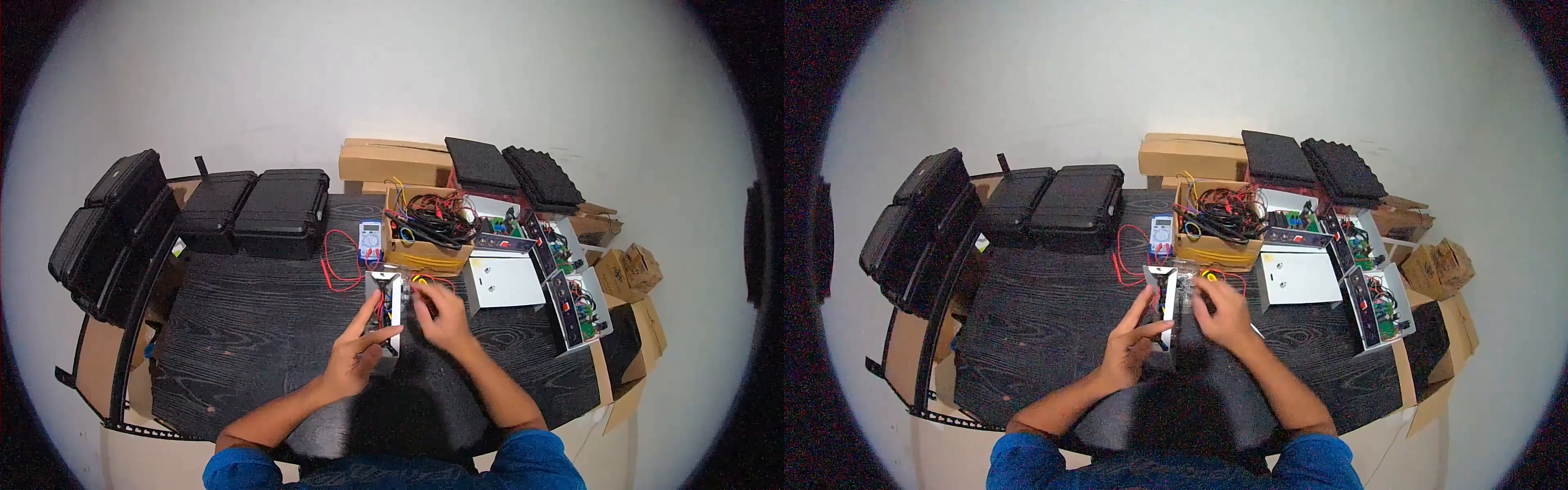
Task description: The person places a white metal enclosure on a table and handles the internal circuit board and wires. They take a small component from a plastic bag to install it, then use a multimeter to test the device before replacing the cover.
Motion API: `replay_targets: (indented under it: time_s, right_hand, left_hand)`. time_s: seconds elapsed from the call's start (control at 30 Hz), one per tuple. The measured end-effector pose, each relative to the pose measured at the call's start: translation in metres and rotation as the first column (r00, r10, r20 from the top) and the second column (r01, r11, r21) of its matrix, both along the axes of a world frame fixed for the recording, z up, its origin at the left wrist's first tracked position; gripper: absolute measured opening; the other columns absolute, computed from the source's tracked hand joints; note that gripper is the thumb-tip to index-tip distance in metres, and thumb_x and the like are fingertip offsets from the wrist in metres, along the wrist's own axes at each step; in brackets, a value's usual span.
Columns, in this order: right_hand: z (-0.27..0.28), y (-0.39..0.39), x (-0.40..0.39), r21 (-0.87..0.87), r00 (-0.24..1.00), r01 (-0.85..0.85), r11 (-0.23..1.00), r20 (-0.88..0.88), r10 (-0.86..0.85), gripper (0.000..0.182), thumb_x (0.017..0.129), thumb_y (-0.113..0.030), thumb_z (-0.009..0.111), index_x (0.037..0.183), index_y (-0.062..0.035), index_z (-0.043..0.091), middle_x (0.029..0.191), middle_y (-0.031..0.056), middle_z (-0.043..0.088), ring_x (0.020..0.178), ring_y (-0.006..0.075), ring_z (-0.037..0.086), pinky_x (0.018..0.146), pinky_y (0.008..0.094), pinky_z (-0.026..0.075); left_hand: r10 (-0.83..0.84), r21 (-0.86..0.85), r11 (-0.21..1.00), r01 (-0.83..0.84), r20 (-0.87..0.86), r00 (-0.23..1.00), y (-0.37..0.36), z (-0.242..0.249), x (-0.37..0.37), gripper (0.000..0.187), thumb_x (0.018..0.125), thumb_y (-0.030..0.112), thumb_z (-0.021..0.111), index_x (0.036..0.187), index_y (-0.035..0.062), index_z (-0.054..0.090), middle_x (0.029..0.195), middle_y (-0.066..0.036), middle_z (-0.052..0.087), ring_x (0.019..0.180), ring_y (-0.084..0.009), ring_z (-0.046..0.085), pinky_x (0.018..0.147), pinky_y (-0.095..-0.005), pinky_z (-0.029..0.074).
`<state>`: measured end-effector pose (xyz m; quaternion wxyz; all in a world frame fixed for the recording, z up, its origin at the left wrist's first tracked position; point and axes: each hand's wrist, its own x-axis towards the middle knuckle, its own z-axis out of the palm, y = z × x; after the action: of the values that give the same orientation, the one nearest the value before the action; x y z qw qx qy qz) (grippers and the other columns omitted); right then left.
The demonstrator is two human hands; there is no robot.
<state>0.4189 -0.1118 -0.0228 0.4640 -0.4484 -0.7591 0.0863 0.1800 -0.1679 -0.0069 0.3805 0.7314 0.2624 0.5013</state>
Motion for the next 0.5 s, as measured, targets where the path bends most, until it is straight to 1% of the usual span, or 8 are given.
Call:
replay_targets:
  time_s: [0.03,0.13,0.17,0.23,0.27,0.37,0.47,0.5]
  right_hand:
    - [0.027,0.008,-0.006,0.037,0.999,0.007,0.999,0.052,-0.009,0.025,0.091,-0.009,0.068,0.115,-0.0015,0.07,0.1,0.0156,0.072,0.088,0.032,0.071,0.078,0.0389,0.057]
    - [0.019,0.052,0.001,-0.038,0.909,0.031,0.999,0.416,-0.012,0.021,0.092,-0.016,0.068,0.106,-0.0018,0.071,0.098,0.0154,0.072,0.092,0.0358,0.071,0.079,0.0431,0.058]
    - [0.013,0.066,0.0,-0.076,0.86,0.025,0.997,0.51,0.018,0.019,0.09,-0.02,0.068,0.1,-0.0043,0.073,0.095,0.0183,0.072,0.094,0.038,0.07,0.079,0.0459,0.058]
    - [-0.005,0.093,-0.007,-0.101,0.718,0.064,0.993,0.696,0.025,0.019,0.091,-0.016,0.064,0.096,-0.002,0.076,0.095,0.0203,0.073,0.089,0.0375,0.073,0.076,0.0474,0.06]
    - [-0.014,0.104,-0.011,-0.109,0.632,0.084,0.99,0.774,0.031,0.021,0.091,-0.014,0.062,0.094,-0.0009,0.077,0.095,0.0214,0.074,0.087,0.0373,0.075,0.075,0.0482,0.061]
    - [-0.036,0.119,-0.019,-0.163,0.685,0.083,0.983,0.725,0.063,0.022,0.089,-0.01,0.059,0.087,0.0033,0.077,0.089,0.0248,0.073,0.081,0.0392,0.075,0.072,0.0502,0.061]
    - [-0.051,0.131,-0.022,-0.231,0.706,0.102,0.968,0.702,0.093,0.022,0.088,-0.012,0.06,0.088,0.0037,0.077,0.089,0.0244,0.074,0.082,0.0394,0.075,0.073,0.0505,0.061]
    - [-0.06,0.137,-0.021,-0.216,0.733,0.088,0.973,0.675,0.083,0.023,0.087,-0.017,0.062,0.086,0.0008,0.076,0.085,0.0234,0.073,0.08,0.0406,0.074,0.071,0.0507,0.06]
  left_hand:
    - [-0.001,0.005,1.0,0.001,-0.005,1.0,0.0,0.001,0.0,0.042,0.096,0.001,0.053,0.133,0.0082,0.07,0.167,-0.032,0.024,0.152,-0.0407,0.037,0.115,-0.038,0.038]
    - [-0.004,0.0,1.0,0.004,-0.008,1.0,0.001,0.0,0.0,0.04,0.099,0.003,0.051,0.134,0.0077,0.07,0.167,-0.032,0.024,0.152,-0.0397,0.036,0.115,-0.0377,0.039]
    - [-0.005,-0.007,1.0,0.005,-0.007,1.0,0.0,0.0,0.001,0.039,0.1,0.004,0.051,0.134,0.0075,0.07,0.167,-0.031,0.024,0.153,-0.0393,0.035,0.114,-0.0378,0.039]
    - [-0.027,-0.06,0.998,0.028,0.021,0.999,-0.002,0.0,0.0,0.037,0.104,0.01,0.048,0.134,0.0074,0.07,0.167,-0.031,0.025,0.153,-0.0398,0.034,0.116,-0.039,0.037]
    - [-0.027,-0.047,0.999,0.027,0.016,1.0,-0.002,0.0,0.0,0.037,0.106,0.014,0.047,0.134,0.0073,0.07,0.166,-0.031,0.025,0.153,-0.0402,0.033,0.117,-0.0398,0.035]
    - [0.0,0.069,0.998,0.003,-0.038,0.999,0.003,-0.002,0.0,0.04,0.111,0.026,0.043,0.134,0.0072,0.07,0.166,-0.032,0.025,0.154,-0.0418,0.03,0.12,-0.0426,0.031]
    - [-0.029,0.049,0.998,0.03,-0.009,1.0,0.003,-0.002,0.0,0.042,0.111,0.03,0.043,0.134,0.0063,0.07,0.166,-0.033,0.024,0.154,-0.0435,0.028,0.121,-0.045,0.028]
    - [-0.036,0.042,0.998,0.036,-0.002,0.999,0.003,-0.002,0.0,0.043,0.112,0.032,0.043,0.134,0.0059,0.07,0.166,-0.033,0.024,0.154,-0.0439,0.027,0.122,-0.0456,0.027]
